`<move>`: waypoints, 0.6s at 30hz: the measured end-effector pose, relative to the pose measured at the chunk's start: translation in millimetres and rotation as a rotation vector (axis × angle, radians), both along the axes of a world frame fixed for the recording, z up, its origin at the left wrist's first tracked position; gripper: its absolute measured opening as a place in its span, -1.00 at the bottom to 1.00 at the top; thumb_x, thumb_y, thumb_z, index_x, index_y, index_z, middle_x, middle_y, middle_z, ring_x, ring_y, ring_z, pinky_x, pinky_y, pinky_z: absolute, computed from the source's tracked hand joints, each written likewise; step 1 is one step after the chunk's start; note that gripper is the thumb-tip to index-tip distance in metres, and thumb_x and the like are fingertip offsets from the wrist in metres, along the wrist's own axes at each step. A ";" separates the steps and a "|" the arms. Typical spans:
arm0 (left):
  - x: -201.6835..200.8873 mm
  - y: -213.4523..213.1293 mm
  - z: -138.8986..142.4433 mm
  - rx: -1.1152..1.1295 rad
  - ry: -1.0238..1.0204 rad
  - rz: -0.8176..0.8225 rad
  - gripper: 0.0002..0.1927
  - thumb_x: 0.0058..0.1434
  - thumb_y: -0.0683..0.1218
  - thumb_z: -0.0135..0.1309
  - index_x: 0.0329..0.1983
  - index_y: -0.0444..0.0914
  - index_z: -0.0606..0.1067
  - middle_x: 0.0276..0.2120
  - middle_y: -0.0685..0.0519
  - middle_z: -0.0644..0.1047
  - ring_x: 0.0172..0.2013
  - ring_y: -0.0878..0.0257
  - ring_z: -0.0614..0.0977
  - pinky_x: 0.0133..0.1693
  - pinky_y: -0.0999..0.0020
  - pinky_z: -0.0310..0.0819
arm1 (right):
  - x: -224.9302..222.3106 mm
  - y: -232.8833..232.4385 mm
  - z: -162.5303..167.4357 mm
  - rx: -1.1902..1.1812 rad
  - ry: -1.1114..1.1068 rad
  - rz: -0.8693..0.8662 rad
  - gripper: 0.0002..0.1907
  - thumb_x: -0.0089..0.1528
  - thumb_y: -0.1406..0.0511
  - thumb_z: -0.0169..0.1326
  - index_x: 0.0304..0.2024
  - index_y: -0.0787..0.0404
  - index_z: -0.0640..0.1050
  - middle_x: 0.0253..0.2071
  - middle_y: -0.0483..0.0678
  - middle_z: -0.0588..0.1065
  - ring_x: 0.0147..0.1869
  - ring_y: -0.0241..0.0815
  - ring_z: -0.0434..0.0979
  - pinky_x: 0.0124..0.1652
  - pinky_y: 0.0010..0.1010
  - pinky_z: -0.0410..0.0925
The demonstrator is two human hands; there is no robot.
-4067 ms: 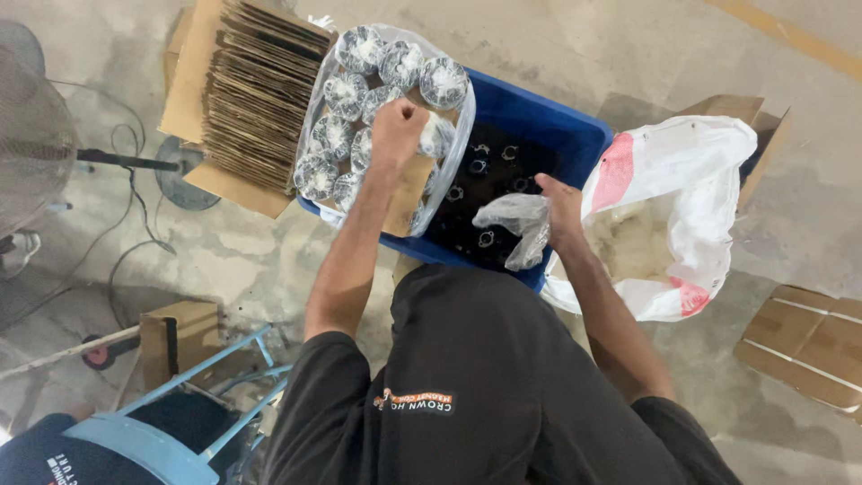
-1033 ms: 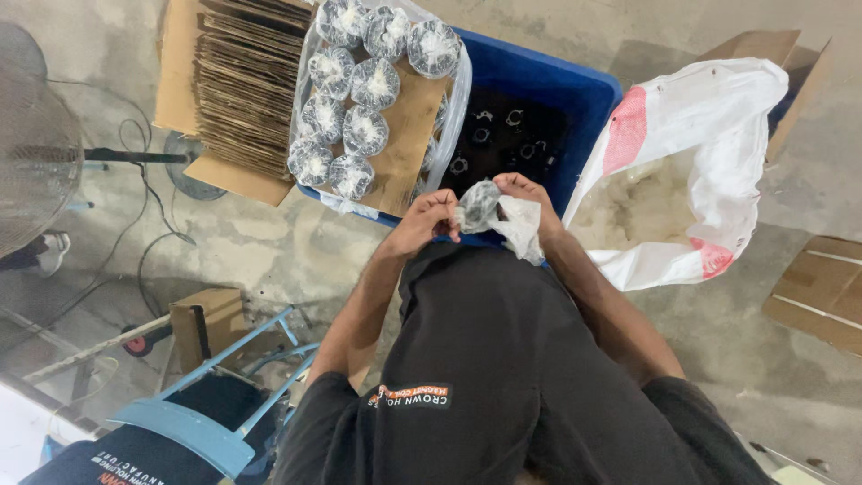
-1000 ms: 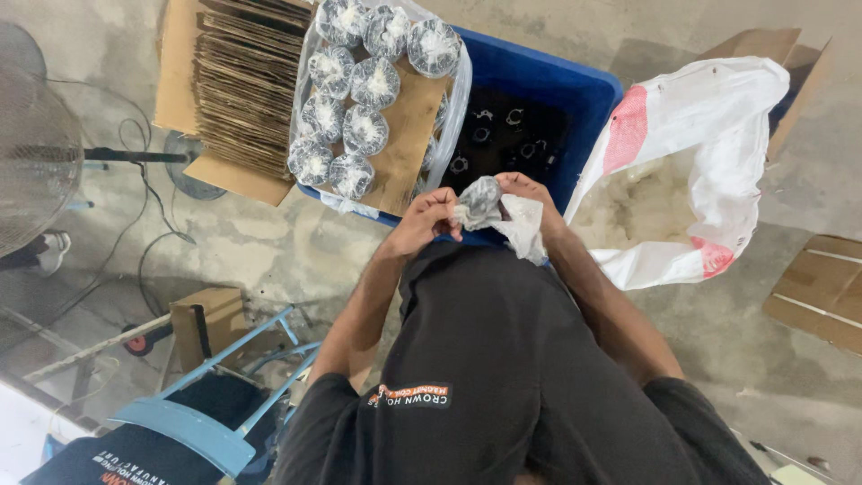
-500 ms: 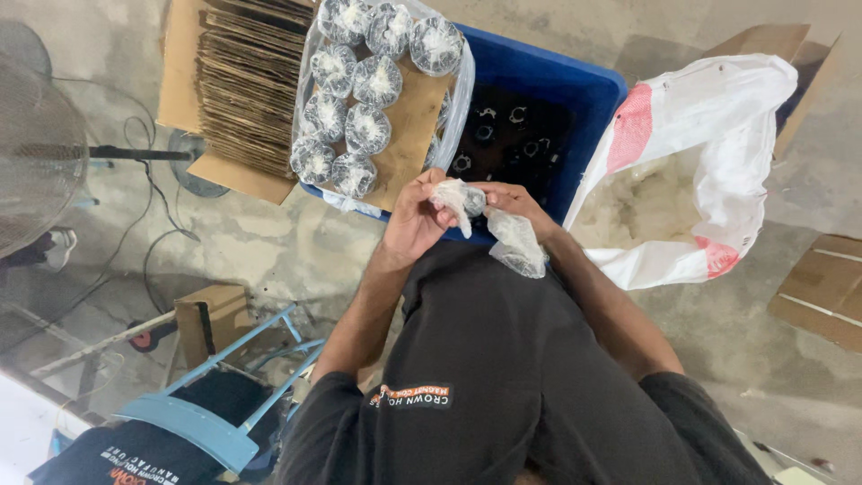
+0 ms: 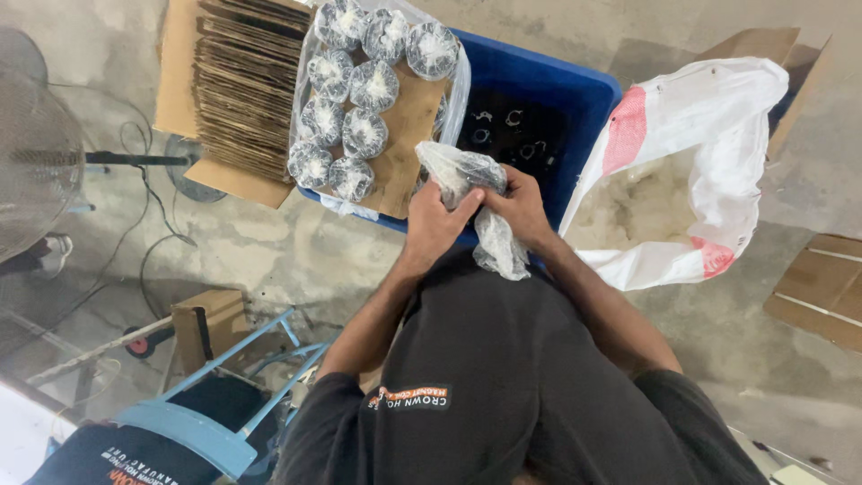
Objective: The person works at a multi-spindle winding machine, fitting small black-and-orange rotor-like components into the machine stations and manipulating them by hand. They then unwrap round bubble-wrapped components from a cardboard box and place them into a blue plastic bin, before returning to the machine and using a hand tool on a machine station.
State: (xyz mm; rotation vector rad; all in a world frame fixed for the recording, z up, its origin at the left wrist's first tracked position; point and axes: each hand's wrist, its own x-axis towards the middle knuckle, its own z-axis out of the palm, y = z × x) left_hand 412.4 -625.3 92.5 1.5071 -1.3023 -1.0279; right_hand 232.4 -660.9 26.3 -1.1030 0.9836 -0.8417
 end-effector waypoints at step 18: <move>42.5 8.2 -1.6 0.498 -0.193 -0.541 -0.67 0.29 0.05 0.20 -0.39 -0.33 0.62 -0.52 0.02 0.62 -0.45 0.34 0.61 -0.34 0.34 0.50 | -23.3 5.1 -50.8 0.189 -0.170 -0.171 -0.77 0.56 0.28 0.05 -0.15 0.30 0.52 -0.27 -0.12 0.46 -0.27 -0.38 0.38 -0.26 -0.44 0.29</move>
